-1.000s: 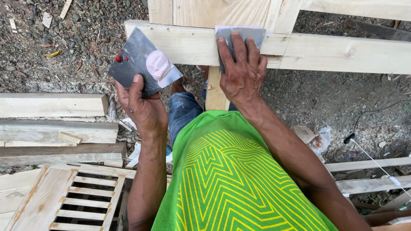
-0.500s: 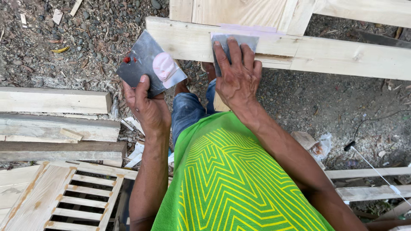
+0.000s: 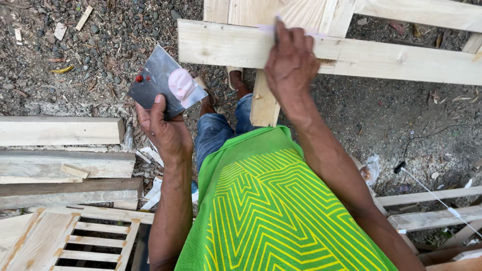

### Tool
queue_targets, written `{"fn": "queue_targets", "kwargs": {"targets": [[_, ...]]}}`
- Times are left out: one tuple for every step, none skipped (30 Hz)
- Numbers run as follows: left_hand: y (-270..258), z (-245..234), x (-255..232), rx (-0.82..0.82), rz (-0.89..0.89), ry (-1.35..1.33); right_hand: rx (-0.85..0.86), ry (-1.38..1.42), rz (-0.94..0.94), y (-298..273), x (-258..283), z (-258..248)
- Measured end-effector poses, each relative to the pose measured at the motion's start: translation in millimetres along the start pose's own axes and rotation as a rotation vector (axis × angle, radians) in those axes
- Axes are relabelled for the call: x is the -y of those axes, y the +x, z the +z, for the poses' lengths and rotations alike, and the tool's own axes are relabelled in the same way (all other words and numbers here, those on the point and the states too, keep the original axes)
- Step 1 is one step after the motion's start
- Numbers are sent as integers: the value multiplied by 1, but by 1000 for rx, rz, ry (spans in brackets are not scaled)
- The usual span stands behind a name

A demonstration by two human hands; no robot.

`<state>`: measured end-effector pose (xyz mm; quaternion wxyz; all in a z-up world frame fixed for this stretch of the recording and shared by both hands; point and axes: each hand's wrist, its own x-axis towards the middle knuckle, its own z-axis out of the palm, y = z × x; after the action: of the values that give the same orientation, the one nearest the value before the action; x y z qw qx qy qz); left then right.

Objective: The person applies wood filler to the joints of a wooden frame using metal scrapers and sands the surface with sandpaper. They handle the frame and tools while working in an outdoor shop.

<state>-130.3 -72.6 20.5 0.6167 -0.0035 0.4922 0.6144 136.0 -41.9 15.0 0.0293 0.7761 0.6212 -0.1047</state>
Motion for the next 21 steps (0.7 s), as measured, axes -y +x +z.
{"fn": "queue_targets", "kwargs": {"targets": [[0, -1, -4, 26, 8, 6, 18, 38, -14, 2, 18, 2], [0, -3, -9, 52, 17, 12, 47, 54, -31, 3, 37, 4], [-1, -4, -11, 75, 31, 17, 76, 71, -54, 5, 48, 3], [0, -4, -11, 82, 35, 12, 84, 76, -114, 3, 52, -1], [2, -6, -16, 84, 44, 15, 97, 89, -176, -4, 60, -5], [4, -8, -19, 86, 52, 18, 111, 102, -238, -12, 67, -8], [4, -9, -20, 77, 47, 20, 93, 42, -274, -22, 68, -10], [4, -10, -18, 69, 43, 23, 73, -18, -310, -33, 63, -15], [5, -12, -18, 50, 54, 24, 52, -69, -362, -36, 60, -15], [7, -13, -16, 42, 67, 15, 38, -83, -380, -32, 54, -13], [6, -13, -13, 37, 61, 16, 34, -97, -379, -35, 46, -15], [6, -14, -13, 32, 54, 16, 30, -111, -379, -37, 42, -12], [8, -16, -11, 26, 44, 25, 2, -100, -381, -37, 40, -6], [9, -17, -9, 19, 34, 34, -27, -89, -384, -32, 38, 1], [10, -17, -7, 16, 29, 43, -60, -76, -388, -26, 35, 7], [9, -17, -6, 21, 25, 39, -59, -100, -364, -21, 33, 12], [10, -18, -5, 24, 25, 35, -59, -122, -343, -16, 36, 19], [10, -19, -4, 28, 25, 30, -59, -144, -322, -14, 38, 24], [11, -17, -2, 34, 26, 30, -73, -85, -316, -13, 40, 27], [11, -16, 0, 39, 28, 30, -88, -25, -310, -13, 43, 28], [9, -15, -1, 41, 25, 32, -96, 34, -302, -15, 46, 28]]}}
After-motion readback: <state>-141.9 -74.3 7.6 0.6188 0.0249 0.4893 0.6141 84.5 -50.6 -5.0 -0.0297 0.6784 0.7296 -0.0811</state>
